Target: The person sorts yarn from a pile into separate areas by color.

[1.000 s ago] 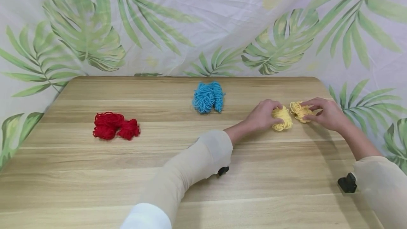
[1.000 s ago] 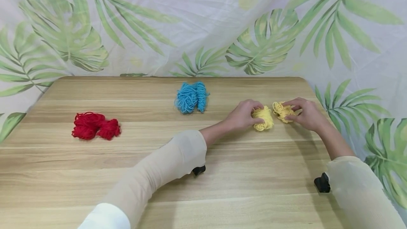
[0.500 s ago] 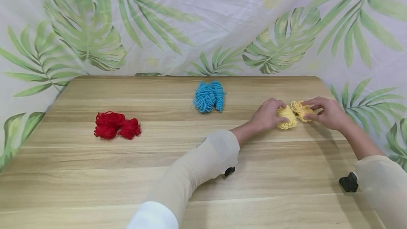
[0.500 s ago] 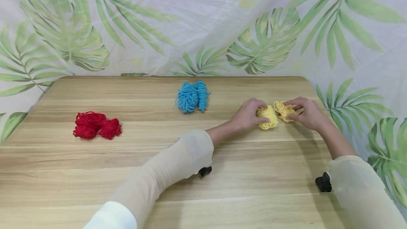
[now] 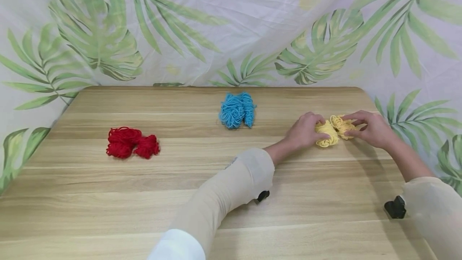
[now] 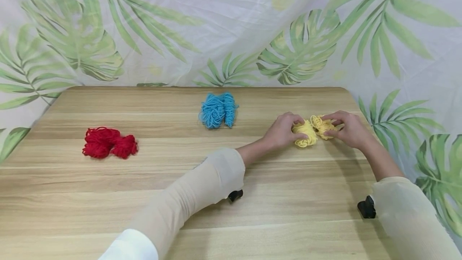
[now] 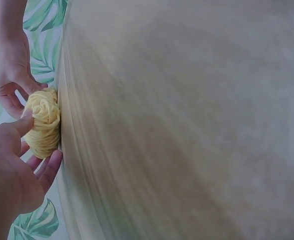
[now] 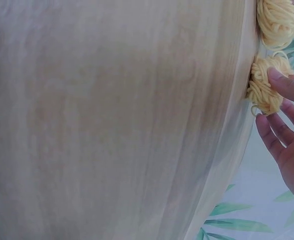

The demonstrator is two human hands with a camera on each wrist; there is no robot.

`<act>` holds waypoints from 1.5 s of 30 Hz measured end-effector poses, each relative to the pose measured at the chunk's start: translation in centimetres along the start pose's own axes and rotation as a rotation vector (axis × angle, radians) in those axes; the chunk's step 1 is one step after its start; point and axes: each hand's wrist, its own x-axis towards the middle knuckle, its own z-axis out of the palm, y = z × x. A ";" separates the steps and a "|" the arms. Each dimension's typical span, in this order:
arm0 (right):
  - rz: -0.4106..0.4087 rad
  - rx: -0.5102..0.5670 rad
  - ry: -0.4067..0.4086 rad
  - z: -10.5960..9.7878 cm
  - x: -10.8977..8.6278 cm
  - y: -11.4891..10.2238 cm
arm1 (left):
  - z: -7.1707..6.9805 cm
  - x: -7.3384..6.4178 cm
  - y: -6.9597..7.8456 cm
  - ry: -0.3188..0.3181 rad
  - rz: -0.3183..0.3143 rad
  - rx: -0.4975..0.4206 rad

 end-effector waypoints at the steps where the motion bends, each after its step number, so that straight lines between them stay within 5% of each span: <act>1: 0.001 0.006 -0.002 0.0 0.0 0.0 | 0.0 0.0 0.0 0.000 -0.003 0.001; 15: -0.007 0.030 -0.012 0.3 0.0 -0.7 | -0.9 -0.6 0.1 -0.011 -0.010 0.049; 24: 0.021 0.012 0.057 -0.2 -0.8 -1.1 | -3.0 -2.2 0.0 -0.031 0.081 0.091; 33: 0.003 -0.067 0.125 -0.2 -1.4 -4.0 | -7.6 -6.0 -1.0 -0.021 0.083 0.163; 39: -0.078 -0.130 0.183 0.4 -1.5 -6.2 | -11.1 -9.3 -3.5 0.018 0.103 0.135; 45: -0.087 -0.107 0.138 1.0 -1.6 -7.8 | -13.3 -11.9 -6.4 0.103 0.140 0.152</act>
